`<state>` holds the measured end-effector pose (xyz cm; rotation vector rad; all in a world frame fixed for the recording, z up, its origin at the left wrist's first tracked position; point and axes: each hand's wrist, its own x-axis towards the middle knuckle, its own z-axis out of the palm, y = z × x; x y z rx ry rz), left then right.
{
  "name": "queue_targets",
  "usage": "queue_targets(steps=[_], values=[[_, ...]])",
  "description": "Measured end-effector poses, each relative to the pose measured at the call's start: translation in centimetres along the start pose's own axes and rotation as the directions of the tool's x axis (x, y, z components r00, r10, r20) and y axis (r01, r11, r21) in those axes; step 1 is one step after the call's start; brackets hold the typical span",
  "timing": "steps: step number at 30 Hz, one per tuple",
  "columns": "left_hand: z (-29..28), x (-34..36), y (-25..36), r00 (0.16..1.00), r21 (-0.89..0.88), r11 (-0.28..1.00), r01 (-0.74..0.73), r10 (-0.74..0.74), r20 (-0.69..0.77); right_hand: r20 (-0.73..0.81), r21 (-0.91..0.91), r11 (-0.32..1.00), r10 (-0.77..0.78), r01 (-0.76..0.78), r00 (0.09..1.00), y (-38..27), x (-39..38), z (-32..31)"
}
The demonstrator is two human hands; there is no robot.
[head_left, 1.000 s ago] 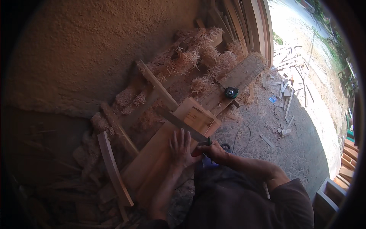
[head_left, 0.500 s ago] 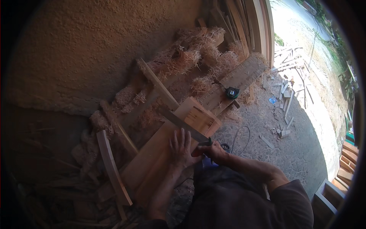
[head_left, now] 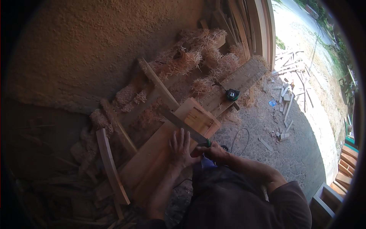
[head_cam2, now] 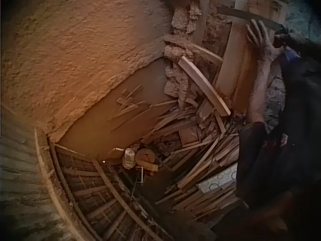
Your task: The person measures and marks a piece of wood using a square and a pencil while handling wood planks in a workshop.
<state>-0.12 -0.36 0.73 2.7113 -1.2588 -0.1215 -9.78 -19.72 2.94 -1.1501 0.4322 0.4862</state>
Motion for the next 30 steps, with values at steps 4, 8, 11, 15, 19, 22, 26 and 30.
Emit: queue_targets(steps=[4, 8, 11, 15, 19, 22, 26, 30], values=[[-1.1, 0.4, 0.5, 0.999, -0.032, 0.999, 0.022, -0.021, 0.032, -0.039, -0.399, 0.916, 0.019, -0.033, 0.999, 0.8, -0.6, -4.4], [-2.2, 0.3, 0.4, 0.995, -0.054, 0.997, 0.057, -0.052, 0.082, -0.162, -0.646, 0.744, -0.353, 0.172, 0.921, -4.0, -1.6, -4.2], [-1.7, 0.3, 0.3, 0.997, -0.066, 0.997, 0.049, -0.045, 0.061, -0.198, -0.547, 0.786, -0.455, 0.287, 0.868, -6.7, 0.1, -3.7], [-1.5, 0.2, 0.0, 0.998, -0.052, 0.998, 0.034, -0.031, 0.058, -0.033, -0.647, 0.593, -0.649, 0.478, 0.760, -9.1, 3.1, -2.3], [-1.5, 0.2, 0.0, 0.992, -0.109, 0.992, 0.059, -0.046, 0.114, 0.097, -0.692, 0.461, -0.703, 0.555, 0.705, -8.0, 6.0, -2.6], [-0.6, -0.1, -0.3, 0.995, -0.159, 0.986, 0.056, -0.043, 0.088, 0.124, -0.666, 0.472, -0.694, 0.578, 0.709, -7.7, 7.5, -2.5], [0.0, -0.5, -0.8, 1.000, -0.219, 0.976, 0.023, -0.021, 0.012, 0.113, -0.632, 0.532, -0.656, 0.564, 0.746, -7.9, 8.2, -2.1], [-1.8, 0.2, -0.3, 0.995, -0.184, 0.982, 0.052, -0.034, 0.099, 0.150, -0.670, 0.470, -0.672, 0.574, 0.725, -7.8, 9.2, -2.6]])
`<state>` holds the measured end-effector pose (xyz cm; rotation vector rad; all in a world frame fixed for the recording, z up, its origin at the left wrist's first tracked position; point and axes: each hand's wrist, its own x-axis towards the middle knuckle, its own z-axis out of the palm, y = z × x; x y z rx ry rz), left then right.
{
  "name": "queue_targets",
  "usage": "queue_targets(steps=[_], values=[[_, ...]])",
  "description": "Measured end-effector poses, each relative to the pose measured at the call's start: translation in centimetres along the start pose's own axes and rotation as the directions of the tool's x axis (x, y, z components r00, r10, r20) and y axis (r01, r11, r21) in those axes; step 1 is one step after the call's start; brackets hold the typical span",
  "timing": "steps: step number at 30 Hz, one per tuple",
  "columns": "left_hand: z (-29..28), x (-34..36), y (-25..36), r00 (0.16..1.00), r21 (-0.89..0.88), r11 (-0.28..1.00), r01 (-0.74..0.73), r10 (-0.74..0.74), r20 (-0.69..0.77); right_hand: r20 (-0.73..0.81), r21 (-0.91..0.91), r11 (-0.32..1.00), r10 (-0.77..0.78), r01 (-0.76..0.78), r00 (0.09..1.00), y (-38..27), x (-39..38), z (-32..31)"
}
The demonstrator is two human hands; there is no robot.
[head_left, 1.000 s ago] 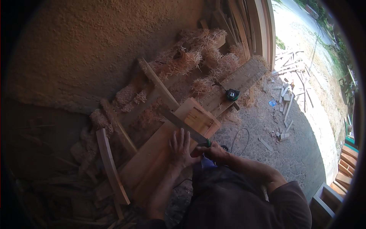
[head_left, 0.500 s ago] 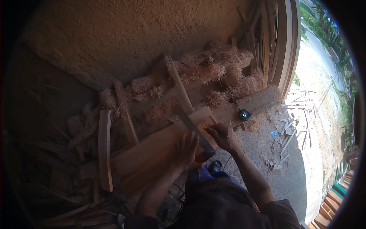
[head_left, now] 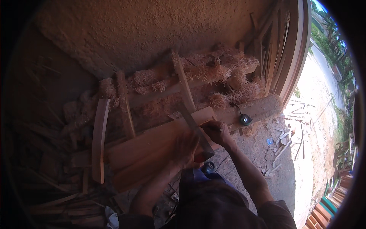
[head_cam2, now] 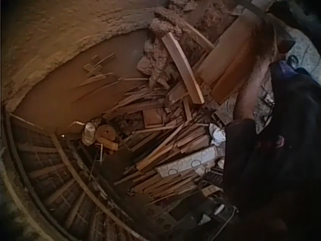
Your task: The person measures and marks a piece of wood using a square and a pencil while handling wood planks in a workshop.
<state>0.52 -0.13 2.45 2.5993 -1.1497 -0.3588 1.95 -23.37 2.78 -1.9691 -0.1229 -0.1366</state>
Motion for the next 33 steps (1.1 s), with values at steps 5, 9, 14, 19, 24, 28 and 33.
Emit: queue_targets(steps=[5, 9, 14, 19, 24, 28, 33], values=[[-2.1, 1.1, 1.0, 0.997, -0.049, 0.999, 0.014, -0.010, 0.072, 0.027, -0.176, 0.981, -0.076, 0.079, 0.997, -0.3, 1.2, -0.5], [0.0, -0.1, 0.3, 0.997, 0.033, 0.999, -0.007, 0.010, -0.074, 0.157, -0.128, 0.992, 0.026, -0.006, 0.987, -1.9, -2.5, -3.0], [0.6, -0.3, 0.5, 0.999, 0.059, 0.998, 0.030, -0.027, -0.044, 0.249, -0.324, 0.913, 0.335, -0.248, 0.909, 3.0, -13.2, -3.2], [0.9, -0.4, 0.5, 0.998, 0.066, 0.996, 0.056, -0.054, -0.018, 0.104, -0.152, 0.885, 0.457, -0.440, 0.883, 0.2, -12.0, 0.9], [1.9, -1.3, 0.1, 0.991, 0.058, 0.996, 0.067, -0.059, -0.121, 0.148, 0.336, 0.779, 0.511, -0.529, 0.847, -0.4, -12.2, 1.8], [0.8, -5.3, 0.2, 0.965, 0.139, 0.958, 0.252, -0.239, -0.105, -0.206, 0.491, 0.770, 0.557, -0.408, 0.805, -1.6, -13.6, -1.7], [1.7, -6.6, -1.1, 0.965, 0.297, 0.920, 0.256, -0.228, -0.127, -0.603, 0.091, 0.980, 0.194, -0.175, 0.774, -3.5, -16.3, -7.8]])
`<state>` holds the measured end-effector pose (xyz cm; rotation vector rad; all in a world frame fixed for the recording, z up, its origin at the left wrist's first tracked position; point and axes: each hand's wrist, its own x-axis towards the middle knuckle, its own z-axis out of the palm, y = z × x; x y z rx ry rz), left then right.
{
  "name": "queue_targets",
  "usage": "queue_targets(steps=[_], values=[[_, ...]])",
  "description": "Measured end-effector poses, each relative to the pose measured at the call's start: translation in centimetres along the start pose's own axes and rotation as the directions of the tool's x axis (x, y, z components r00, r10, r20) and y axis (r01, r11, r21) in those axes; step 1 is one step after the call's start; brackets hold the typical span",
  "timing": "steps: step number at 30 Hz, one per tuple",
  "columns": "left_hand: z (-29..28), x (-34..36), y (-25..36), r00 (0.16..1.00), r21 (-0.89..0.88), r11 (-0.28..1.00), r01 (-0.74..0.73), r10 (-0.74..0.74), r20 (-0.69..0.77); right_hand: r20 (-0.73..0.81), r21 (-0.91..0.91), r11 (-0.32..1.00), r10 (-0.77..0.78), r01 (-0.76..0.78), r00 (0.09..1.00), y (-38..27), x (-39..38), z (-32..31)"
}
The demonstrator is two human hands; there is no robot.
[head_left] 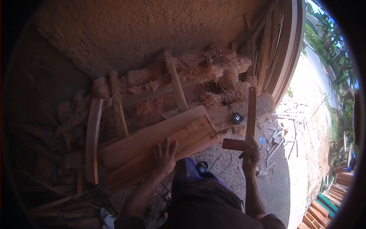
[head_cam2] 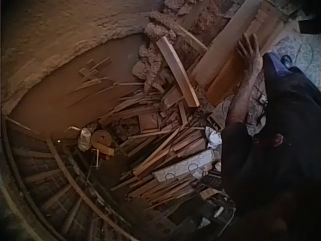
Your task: The person measures and marks a piece of wood using a square and a pencil while handling wood planks in a workshop.
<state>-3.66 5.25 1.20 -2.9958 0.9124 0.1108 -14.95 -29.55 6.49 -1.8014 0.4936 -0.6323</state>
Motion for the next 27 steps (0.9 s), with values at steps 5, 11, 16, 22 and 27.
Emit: queue_targets(steps=[5, 11, 16, 22, 27], values=[[-3.1, 1.3, -3.8, 0.978, -0.261, 0.943, -0.206, 0.201, -0.046, 0.022, -0.424, 0.900, -0.098, 0.098, 0.995, -1.8, 0.4, -3.8], [-7.9, 4.6, -8.0, 0.995, -0.334, 0.942, 0.018, -0.050, -0.087, 0.054, -0.405, 0.909, 0.129, -0.096, 0.990, -6.7, 1.4, -3.0], [-7.7, 8.1, -10.3, 0.991, -0.451, 0.886, 0.108, -0.060, 0.121, 0.285, -0.543, 0.837, 0.106, 0.069, 0.953, -9.5, 2.7, -0.9], [-2.1, 9.3, -10.1, 0.943, -0.713, 0.654, 0.252, 0.000, 0.333, 0.462, -0.490, 0.868, 0.178, 0.083, 0.869, -7.9, 5.8, 2.7], [-3.0, 9.4, -8.8, 0.956, -0.371, 0.903, -0.215, 0.118, -0.268, 0.612, -0.455, 0.871, 0.155, 0.186, 0.775, -5.5, 8.5, 6.7]])
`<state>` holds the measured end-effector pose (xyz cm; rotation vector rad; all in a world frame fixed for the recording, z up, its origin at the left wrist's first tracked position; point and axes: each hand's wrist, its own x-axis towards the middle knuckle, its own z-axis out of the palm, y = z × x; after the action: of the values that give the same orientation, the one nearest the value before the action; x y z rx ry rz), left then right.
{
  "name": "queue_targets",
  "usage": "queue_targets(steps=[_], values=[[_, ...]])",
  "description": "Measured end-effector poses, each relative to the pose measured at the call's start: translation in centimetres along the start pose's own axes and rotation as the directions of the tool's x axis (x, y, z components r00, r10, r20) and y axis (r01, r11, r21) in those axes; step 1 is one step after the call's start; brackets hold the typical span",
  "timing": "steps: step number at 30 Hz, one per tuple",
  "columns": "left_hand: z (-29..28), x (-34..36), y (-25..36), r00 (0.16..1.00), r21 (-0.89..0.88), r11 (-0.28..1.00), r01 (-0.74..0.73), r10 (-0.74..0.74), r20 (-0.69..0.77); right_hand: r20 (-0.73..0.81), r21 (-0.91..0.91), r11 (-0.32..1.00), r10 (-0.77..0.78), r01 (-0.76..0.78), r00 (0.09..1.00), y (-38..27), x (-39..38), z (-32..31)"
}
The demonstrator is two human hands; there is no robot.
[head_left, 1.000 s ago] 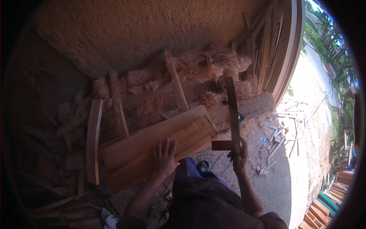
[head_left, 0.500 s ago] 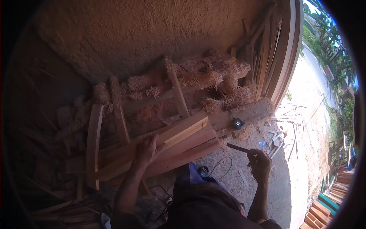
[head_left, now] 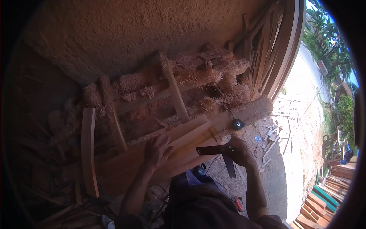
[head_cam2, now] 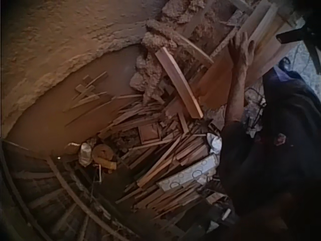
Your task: The person measures and marks a piece of wood using a square and a pencil while handling wood planks in a workshop.
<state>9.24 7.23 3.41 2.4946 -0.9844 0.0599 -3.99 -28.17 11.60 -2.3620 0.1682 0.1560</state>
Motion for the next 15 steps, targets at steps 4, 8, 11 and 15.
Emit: queue_targets(steps=[4, 8, 11, 15], values=[[-2.1, 2.0, 5.8, 0.969, -0.163, 0.971, -0.176, 0.142, -0.201, 0.144, 0.204, 0.974, 0.070, -0.098, 0.987, -3.4, 4.7, 2.8], [1.5, 2.0, 5.9, 0.994, -0.272, 0.960, -0.071, 0.091, 0.061, 0.260, 0.310, 0.936, 0.083, -0.165, 0.962, -1.8, 8.2, 7.2], [1.7, 3.1, 3.8, 1.000, -0.229, 0.973, 0.001, -0.001, -0.001, 0.082, 0.262, 0.962, 0.058, -0.078, 0.995, -1.9, 7.9, 9.0], [3.1, 3.7, 0.9, 0.987, -0.238, 0.960, 0.146, -0.158, -0.032, 0.059, 0.228, 0.954, 0.185, -0.193, 0.981, -2.7, 4.7, 10.2]])
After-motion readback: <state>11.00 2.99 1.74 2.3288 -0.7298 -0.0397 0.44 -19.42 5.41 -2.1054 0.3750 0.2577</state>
